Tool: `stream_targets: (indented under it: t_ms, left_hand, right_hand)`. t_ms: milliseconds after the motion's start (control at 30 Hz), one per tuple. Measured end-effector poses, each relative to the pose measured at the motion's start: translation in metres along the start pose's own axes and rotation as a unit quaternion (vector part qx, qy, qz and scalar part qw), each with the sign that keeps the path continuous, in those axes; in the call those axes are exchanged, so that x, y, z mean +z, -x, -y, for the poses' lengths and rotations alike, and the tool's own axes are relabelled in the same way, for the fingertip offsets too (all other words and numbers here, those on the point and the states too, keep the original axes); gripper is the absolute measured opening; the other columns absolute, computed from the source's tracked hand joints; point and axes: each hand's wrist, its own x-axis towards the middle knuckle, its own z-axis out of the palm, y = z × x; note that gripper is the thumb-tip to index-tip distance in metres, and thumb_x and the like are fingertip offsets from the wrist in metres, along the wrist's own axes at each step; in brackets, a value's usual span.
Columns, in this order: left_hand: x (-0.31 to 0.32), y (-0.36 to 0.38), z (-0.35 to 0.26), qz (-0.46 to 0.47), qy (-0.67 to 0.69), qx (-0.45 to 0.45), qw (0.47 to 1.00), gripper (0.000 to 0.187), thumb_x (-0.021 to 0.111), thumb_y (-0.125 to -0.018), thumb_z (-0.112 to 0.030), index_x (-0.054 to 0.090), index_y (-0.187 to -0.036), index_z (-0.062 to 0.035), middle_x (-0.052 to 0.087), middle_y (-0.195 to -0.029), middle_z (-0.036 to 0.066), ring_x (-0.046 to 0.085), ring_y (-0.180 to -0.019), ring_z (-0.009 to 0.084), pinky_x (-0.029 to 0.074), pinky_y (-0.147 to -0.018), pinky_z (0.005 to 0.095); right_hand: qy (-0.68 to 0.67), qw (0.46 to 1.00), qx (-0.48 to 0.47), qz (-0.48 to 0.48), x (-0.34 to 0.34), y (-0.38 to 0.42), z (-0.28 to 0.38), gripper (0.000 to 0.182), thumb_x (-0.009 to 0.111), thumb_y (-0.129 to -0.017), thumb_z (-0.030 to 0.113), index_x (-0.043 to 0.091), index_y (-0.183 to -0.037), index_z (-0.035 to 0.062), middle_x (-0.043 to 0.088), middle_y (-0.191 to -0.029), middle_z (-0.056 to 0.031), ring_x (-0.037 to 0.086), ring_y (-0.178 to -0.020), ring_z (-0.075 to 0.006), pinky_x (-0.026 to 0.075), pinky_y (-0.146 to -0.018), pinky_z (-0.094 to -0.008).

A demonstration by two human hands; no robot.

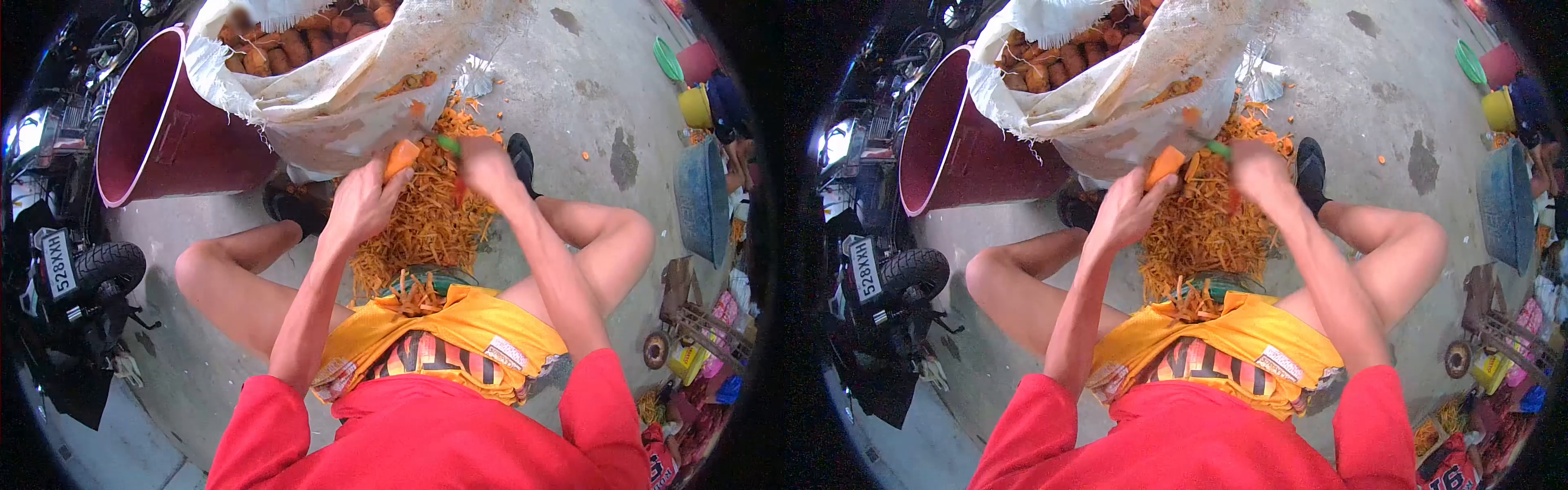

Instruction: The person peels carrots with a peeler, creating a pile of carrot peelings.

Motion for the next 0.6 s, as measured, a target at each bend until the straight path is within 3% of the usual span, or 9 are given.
stream_targets:
  t_ms: [100, 133, 167, 200, 300, 367, 433, 500, 600]
  left_hand:
    - [-0.001, 0.001, 0.004, 0.009, 0.047, 0.022, 0.999, 0.05, 0.06, -0.102, -0.041, 0.063, -0.12, 0.0047, 0.069, -0.096, 0.03, 0.066, -0.094, 0.0467, 0.05, -0.084, 0.0497]
    - [0.0, 0.001, 0.007, 0.008, 0.067, 0.018, 0.998, 0.05, 0.06, -0.102, -0.041, 0.062, -0.121, 0.0051, 0.068, -0.092, 0.029, 0.066, -0.089, 0.0429, 0.05, -0.083, 0.0482]
    - [0.003, 0.0, 0.01, 0.004, 0.09, 0.013, 0.996, 0.051, 0.06, -0.102, -0.042, 0.062, -0.121, 0.0055, 0.067, -0.089, 0.027, 0.065, -0.084, 0.0392, 0.05, -0.081, 0.0468]
    - [0.013, -0.007, 0.021, -0.002, 0.095, 0.016, 0.995, 0.052, 0.061, -0.102, -0.043, 0.062, -0.122, 0.0046, 0.063, -0.081, 0.017, 0.059, -0.076, 0.0245, 0.049, -0.076, 0.0403]
    - [0.003, -0.009, 0.007, 0.093, 0.177, -0.059, 0.978, 0.052, 0.063, -0.102, -0.045, 0.063, -0.123, 0.003, 0.06, -0.082, 0.006, 0.053, -0.077, 0.0145, 0.046, -0.072, 0.0335]
    - [0.008, -0.006, 0.009, 0.072, 0.214, -0.047, 0.973, 0.052, 0.063, -0.102, -0.045, 0.064, -0.123, 0.0026, 0.058, -0.084, 0.003, 0.05, -0.078, 0.0119, 0.044, -0.071, 0.0316]
    - [0.008, -0.003, 0.008, 0.048, 0.252, -0.033, 0.966, 0.052, 0.063, -0.102, -0.046, 0.064, -0.122, 0.0023, 0.056, -0.086, 0.0, 0.048, -0.08, 0.0093, 0.043, -0.07, 0.0297]
    - [-0.008, 0.002, -0.007, 0.093, 0.224, -0.084, 0.966, 0.052, 0.064, -0.101, -0.044, 0.061, -0.109, 0.0078, 0.061, -0.083, 0.011, 0.053, -0.078, 0.0172, 0.048, -0.074, 0.0392]
    - [-0.003, -0.001, 0.002, 0.092, 0.225, -0.027, 0.97, 0.054, 0.064, -0.101, -0.045, 0.062, -0.116, 0.0066, 0.065, -0.091, 0.014, 0.057, -0.084, 0.0183, 0.05, -0.08, 0.0389]
  right_hand:
    - [0.001, 0.999, 0.05, -0.003, -0.011, -0.009, -0.032, 0.017, 0.066, -0.089, 0.017, 0.069, -0.091, 0.0002, 0.071, -0.083, -0.0239, 0.071, -0.084, -0.0436, 0.057, -0.075, -0.0517]
    - [-0.024, 0.997, -0.005, -0.075, -0.01, -0.003, -0.033, 0.019, 0.069, -0.086, 0.018, 0.068, -0.093, 0.0, 0.071, -0.082, -0.0252, 0.071, -0.085, -0.0447, 0.057, -0.076, -0.0521]
    - [-0.021, 0.997, -0.009, -0.073, -0.019, 0.005, -0.021, 0.019, 0.069, -0.086, 0.018, 0.068, -0.093, 0.0, 0.071, -0.082, -0.0252, 0.071, -0.085, -0.0447, 0.057, -0.076, -0.0521]
    - [-0.053, 0.997, -0.036, -0.047, -0.03, 0.013, 0.0, 0.021, 0.069, -0.088, 0.019, 0.068, -0.098, 0.0006, 0.07, -0.085, -0.0263, 0.07, -0.086, -0.0457, 0.056, -0.077, -0.053]
    - [-0.073, 0.992, -0.099, -0.02, -0.035, 0.026, 0.035, 0.021, 0.069, -0.086, 0.016, 0.067, -0.1, 0.0003, 0.07, -0.085, -0.0274, 0.069, -0.086, -0.046, 0.056, -0.077, -0.0542]
    - [-0.058, 0.989, -0.134, -0.015, -0.029, 0.03, 0.037, 0.018, 0.068, -0.083, 0.011, 0.067, -0.097, -0.0005, 0.07, -0.084, -0.0275, 0.07, -0.085, -0.0452, 0.056, -0.077, -0.0544]
    - [-0.048, 0.996, -0.066, -0.036, -0.017, 0.02, 0.032, 0.017, 0.067, -0.083, 0.009, 0.068, -0.097, -0.0002, 0.07, -0.085, -0.0281, 0.07, -0.085, -0.0452, 0.056, -0.078, -0.0538]
    - [-0.031, 1.0, -0.004, 0.001, 0.013, -0.005, -0.018, 0.018, 0.067, -0.087, 0.014, 0.07, -0.097, -0.0001, 0.071, -0.086, -0.0264, 0.07, -0.088, -0.0447, 0.056, -0.077, -0.052]
    - [-0.024, 0.999, 0.019, 0.025, -0.008, -0.003, -0.025, 0.023, 0.069, -0.089, 0.021, 0.069, -0.098, -0.0004, 0.071, -0.09, -0.0257, 0.07, -0.09, -0.0445, 0.054, -0.077, -0.0527]
